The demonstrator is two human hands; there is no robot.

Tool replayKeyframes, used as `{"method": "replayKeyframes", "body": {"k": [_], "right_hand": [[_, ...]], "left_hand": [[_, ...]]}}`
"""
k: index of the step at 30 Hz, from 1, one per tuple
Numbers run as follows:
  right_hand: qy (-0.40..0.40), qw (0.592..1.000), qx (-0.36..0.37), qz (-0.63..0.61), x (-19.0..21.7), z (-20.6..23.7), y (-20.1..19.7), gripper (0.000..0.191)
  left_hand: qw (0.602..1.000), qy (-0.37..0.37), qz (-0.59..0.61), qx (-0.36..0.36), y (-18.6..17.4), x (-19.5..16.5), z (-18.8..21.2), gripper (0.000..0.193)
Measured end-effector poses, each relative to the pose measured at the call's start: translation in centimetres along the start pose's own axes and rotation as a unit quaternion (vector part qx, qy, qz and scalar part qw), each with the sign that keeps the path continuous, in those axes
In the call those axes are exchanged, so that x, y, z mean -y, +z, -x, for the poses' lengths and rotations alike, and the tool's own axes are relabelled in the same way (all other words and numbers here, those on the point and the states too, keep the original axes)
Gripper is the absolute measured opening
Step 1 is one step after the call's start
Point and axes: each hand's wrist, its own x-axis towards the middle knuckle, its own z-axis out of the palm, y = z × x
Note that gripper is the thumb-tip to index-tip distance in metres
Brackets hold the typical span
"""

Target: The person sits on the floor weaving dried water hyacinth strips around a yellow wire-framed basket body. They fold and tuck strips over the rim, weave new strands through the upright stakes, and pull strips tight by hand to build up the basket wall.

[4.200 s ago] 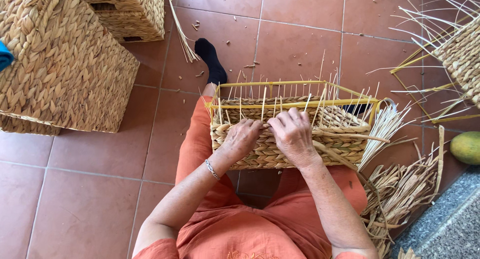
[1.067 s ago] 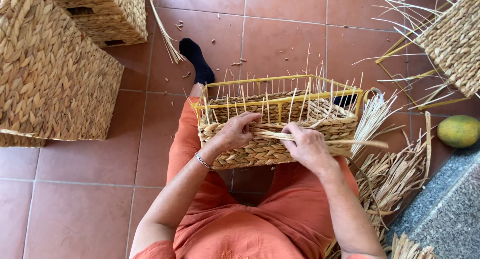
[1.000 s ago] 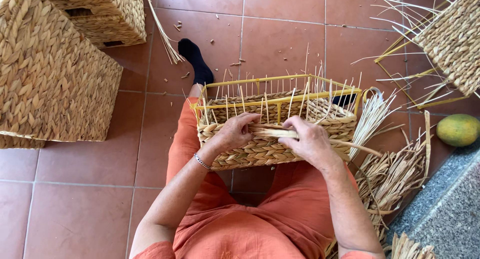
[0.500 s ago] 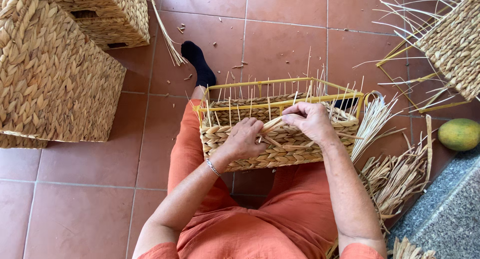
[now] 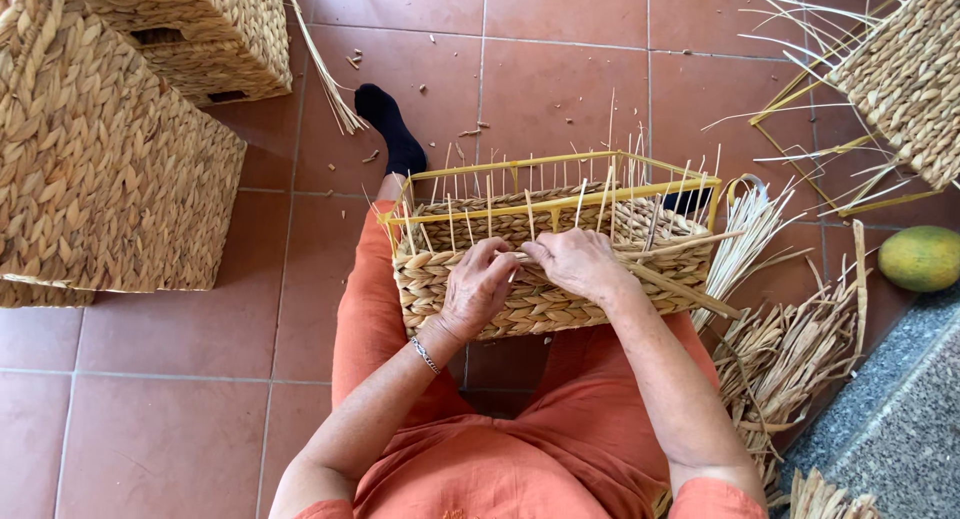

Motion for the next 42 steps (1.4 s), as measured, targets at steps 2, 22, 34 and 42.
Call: {"method": "replayKeyframes", "body": {"k": [2, 22, 34, 42], "right_hand": [[0.019, 0.998, 0.04, -0.042, 0.1, -0.8, -0.1, 0.031], [-0.104, 0.966, -0.237, 0.023, -4.8, 1.2, 4.7, 0.031], [0.133, 0.987, -0.027, -0.085, -9.0, 5.0, 3.4, 0.043], [0.086, 0.953, -0.24, 0.162, -12.6, 9.0, 1.0, 0.048]], "left_hand": [[1.0, 0.002, -0.005, -0.011, 0.0, 0.0, 0.3, 0.016], [0.969, -0.179, 0.004, 0.169, 1.2, 1.9, -4.5, 0.023], [0.97, -0.21, -0.028, 0.12, 1.7, 1.2, -5.0, 0.034], [0.981, -0.067, -0.144, 0.116, 1.8, 1.3, -4.6, 0.026]]}}
